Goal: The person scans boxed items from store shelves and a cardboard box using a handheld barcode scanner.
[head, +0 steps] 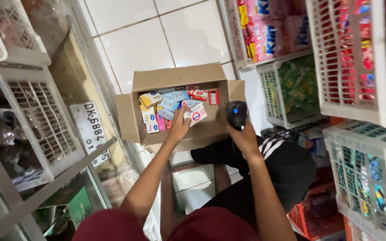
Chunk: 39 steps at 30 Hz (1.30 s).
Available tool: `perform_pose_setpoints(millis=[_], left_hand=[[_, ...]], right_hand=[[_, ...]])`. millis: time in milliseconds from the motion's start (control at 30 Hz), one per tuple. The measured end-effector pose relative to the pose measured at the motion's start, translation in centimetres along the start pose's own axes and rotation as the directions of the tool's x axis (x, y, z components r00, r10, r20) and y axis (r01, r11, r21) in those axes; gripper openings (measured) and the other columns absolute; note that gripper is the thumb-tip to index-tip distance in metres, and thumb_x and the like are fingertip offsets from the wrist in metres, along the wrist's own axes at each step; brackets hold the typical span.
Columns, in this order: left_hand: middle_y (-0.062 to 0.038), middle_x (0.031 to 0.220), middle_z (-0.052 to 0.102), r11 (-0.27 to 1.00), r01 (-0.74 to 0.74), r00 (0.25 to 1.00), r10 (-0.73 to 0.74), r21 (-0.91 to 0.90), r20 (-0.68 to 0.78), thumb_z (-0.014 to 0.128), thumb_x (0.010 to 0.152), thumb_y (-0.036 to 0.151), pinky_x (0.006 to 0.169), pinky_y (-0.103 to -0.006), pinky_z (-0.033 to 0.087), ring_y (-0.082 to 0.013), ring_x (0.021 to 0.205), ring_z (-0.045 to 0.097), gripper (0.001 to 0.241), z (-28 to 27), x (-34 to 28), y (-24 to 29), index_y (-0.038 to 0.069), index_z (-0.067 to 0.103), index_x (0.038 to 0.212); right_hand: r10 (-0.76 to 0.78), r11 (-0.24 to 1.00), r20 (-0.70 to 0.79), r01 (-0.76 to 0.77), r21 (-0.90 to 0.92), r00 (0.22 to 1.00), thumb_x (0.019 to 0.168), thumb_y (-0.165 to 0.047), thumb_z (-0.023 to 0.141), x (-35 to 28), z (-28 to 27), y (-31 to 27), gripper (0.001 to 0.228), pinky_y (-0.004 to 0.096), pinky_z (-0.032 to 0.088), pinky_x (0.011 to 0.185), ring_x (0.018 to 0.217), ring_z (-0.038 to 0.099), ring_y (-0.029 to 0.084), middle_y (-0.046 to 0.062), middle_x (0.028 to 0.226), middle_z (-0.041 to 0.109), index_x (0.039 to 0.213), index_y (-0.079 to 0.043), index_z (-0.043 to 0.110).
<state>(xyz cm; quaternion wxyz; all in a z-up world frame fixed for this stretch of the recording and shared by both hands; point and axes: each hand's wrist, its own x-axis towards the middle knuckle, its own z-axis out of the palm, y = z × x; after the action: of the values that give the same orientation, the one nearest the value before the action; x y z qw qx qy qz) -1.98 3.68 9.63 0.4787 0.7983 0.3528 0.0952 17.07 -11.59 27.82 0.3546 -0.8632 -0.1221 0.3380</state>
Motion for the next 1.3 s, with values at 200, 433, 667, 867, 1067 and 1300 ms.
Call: perform_pose_setpoints(millis=[200, 433, 667, 867, 1067, 1300], left_hand=[[-0.014, 0.125, 0.063, 0.042, 0.444, 0.879, -0.216, -0.895, 0.426, 0.050, 0.092, 0.014, 0.096, -0.0361, 0.055, -0.0212, 0.113, 0.067, 0.047, -3.6, -1.1, 12.5, 0.005, 0.050, 0.138], [-0.014, 0.129, 0.057, 0.250, 0.528, 0.786, 0.218, -0.812, 0.578, 0.055, 0.104, 0.034, 0.094, -0.0422, 0.051, -0.0271, 0.113, 0.060, 0.058, -6.0, -4.9, 21.7, 0.006, 0.037, 0.151], [-0.022, 0.144, 0.052, -0.129, 0.684, 0.678, 0.477, -0.718, 0.560, 0.053, 0.095, 0.058, 0.107, -0.0558, 0.049, -0.0443, 0.136, 0.053, 0.089, -7.5, -5.9, 27.7, 0.006, 0.032, 0.164], [-0.023, 0.148, 0.051, -0.196, 0.744, 0.644, 0.464, -0.639, 0.608, 0.052, 0.091, 0.060, 0.115, -0.0568, 0.041, -0.0445, 0.141, 0.046, 0.093, -7.2, -7.5, 33.2, 0.001, 0.033, 0.161], [-0.019, 0.147, 0.053, -0.197, 0.739, 0.645, 0.483, -0.644, 0.592, 0.051, 0.090, 0.055, 0.118, -0.0525, 0.038, -0.0388, 0.141, 0.047, 0.092, -5.0, -8.6, 36.0, 0.002, 0.033, 0.163], [-0.018, 0.141, 0.056, -0.044, 0.672, 0.654, 0.504, -0.739, 0.564, 0.055, 0.088, 0.053, 0.122, -0.0497, 0.034, -0.0382, 0.141, 0.048, 0.095, -3.6, -9.8, 37.9, -0.003, 0.033, 0.161]], right_hand=[[0.230, 0.775, 0.168, -0.285, 0.563, 0.959, 0.087, -0.014, 0.077, -2.1, -2.3, -2.0, 0.024, 0.028, 0.049, 0.063, 0.067, 0.062, 0.014, 0.005, 0.078, 0.066, 0.103, 0.000, 0.066], [0.029, 0.582, 0.238, -0.210, 0.786, 0.971, 0.091, -0.011, 0.073, -10.4, -5.3, -6.9, 0.018, 0.030, 0.053, 0.064, 0.069, 0.063, 0.015, 0.004, 0.080, 0.064, 0.107, -0.005, 0.066], [-0.194, 0.605, -0.015, 0.132, 0.785, 0.981, 0.096, -0.009, 0.070, -18.1, -11.8, -7.0, 0.018, 0.031, 0.054, 0.070, 0.075, 0.065, 0.015, 0.007, 0.089, 0.066, 0.111, 0.001, 0.065], [-0.198, 0.882, -0.017, 0.186, 0.434, 0.980, 0.089, -0.009, 0.075, -25.0, -16.4, -4.5, 0.016, 0.032, 0.057, 0.066, 0.069, 0.070, 0.018, 0.010, 0.078, 0.071, 0.099, 0.002, 0.068], [-0.035, 0.216, 0.146, -0.135, 0.967, 0.989, 0.089, -0.011, 0.066, -29.7, -15.1, -3.8, 0.018, 0.034, 0.049, 0.057, 0.061, 0.058, 0.018, 0.013, 0.090, 0.061, 0.099, 0.002, 0.060], [-0.104, -0.028, 0.155, -0.159, 0.987, 0.982, 0.094, -0.012, 0.063, -31.0, -13.9, -5.1, 0.015, 0.030, 0.043, 0.055, 0.061, 0.051, 0.014, 0.011, 0.088, 0.056, 0.099, 0.001, 0.056]])
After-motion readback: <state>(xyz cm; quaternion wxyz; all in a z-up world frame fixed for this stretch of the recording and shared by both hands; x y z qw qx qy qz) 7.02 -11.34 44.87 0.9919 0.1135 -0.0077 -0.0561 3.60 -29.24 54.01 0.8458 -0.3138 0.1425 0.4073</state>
